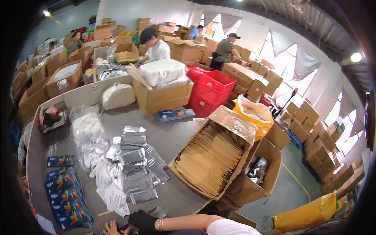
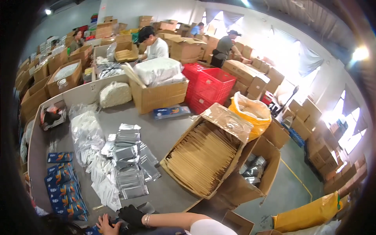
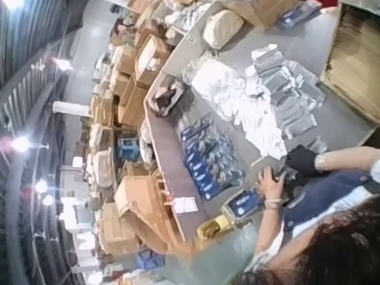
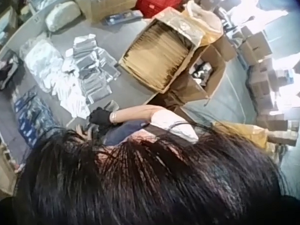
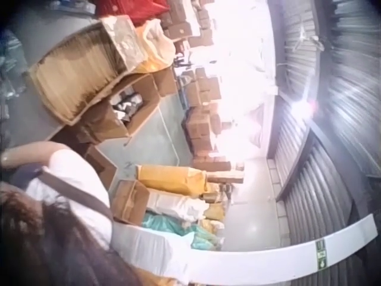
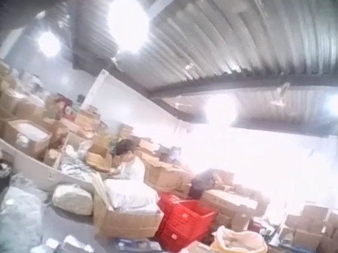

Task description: Packaging small items into silver foil pouches and organizing them in boxes.

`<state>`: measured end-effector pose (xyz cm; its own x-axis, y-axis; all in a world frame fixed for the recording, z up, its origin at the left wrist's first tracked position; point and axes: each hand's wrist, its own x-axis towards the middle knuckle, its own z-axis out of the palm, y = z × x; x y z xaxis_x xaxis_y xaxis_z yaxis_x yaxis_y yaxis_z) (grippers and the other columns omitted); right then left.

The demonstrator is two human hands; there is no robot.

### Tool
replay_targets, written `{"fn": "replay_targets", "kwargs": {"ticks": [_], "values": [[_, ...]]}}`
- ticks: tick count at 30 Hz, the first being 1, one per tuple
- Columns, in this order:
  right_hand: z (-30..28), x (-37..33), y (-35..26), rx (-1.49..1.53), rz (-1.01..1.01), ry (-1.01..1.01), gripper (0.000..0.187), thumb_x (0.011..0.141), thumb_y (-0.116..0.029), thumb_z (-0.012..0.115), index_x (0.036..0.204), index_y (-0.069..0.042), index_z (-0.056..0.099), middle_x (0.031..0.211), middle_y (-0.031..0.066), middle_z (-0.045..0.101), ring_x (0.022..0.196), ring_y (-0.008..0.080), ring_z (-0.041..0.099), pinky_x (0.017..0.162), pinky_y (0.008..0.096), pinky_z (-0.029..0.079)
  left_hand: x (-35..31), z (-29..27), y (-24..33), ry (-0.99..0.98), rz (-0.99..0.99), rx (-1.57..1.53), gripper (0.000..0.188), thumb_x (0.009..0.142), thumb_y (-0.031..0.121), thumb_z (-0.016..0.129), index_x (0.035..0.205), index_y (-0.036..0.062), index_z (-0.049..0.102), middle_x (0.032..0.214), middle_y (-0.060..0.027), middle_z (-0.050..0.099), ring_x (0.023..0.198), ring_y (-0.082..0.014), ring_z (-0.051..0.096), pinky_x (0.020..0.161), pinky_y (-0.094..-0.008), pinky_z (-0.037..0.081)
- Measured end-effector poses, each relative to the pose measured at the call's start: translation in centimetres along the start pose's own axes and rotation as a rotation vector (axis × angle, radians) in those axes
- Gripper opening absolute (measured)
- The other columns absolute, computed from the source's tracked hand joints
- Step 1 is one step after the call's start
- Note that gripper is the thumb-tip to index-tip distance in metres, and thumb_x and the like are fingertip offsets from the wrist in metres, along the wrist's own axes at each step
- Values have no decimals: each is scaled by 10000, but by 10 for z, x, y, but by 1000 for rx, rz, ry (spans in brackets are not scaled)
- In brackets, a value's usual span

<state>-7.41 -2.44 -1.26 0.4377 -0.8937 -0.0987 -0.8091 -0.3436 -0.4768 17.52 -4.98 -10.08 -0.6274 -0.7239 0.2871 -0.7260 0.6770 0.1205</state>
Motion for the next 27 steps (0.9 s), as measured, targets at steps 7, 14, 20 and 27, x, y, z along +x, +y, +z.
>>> {"fn": "replay_targets", "kwargs": {"ticks": [7,14,20,27], "values": [[-36,-27,24,217,4,261,593,649,-386,803,1120,-62,645,1008,165,661,953,341,627,845,446,474,89,-91,29,-193,-362,-443,672,741,396,745,1284,55,543,1311,-145,553,1253,-328,466,1057,-511,277],[-73,-130,85,-38,342,647,431,734,-162,778,1116,-51,614,1051,146,625,987,338,590,874,407,474,135,-54,4,86,-360,-411,389,739,225,748,1062,40,635,1006,-148,625,946,-338,589,830,-417,473],[-102,-213,137,-167,649,906,409,731,-110,735,1101,-4,595,1098,181,612,1049,366,562,932,429,445,152,-23,-4,43,-442,-381,293,700,189,762,918,59,617,850,-114,611,819,-317,587,735,-418,475],[-119,-288,194,-348,1198,854,421,801,-178,704,1146,28,577,1127,181,596,1078,352,544,927,423,453,152,-49,5,65,-413,-432,178,748,82,719,887,51,614,748,-100,600,689,-279,602,629,-393,474]]}}
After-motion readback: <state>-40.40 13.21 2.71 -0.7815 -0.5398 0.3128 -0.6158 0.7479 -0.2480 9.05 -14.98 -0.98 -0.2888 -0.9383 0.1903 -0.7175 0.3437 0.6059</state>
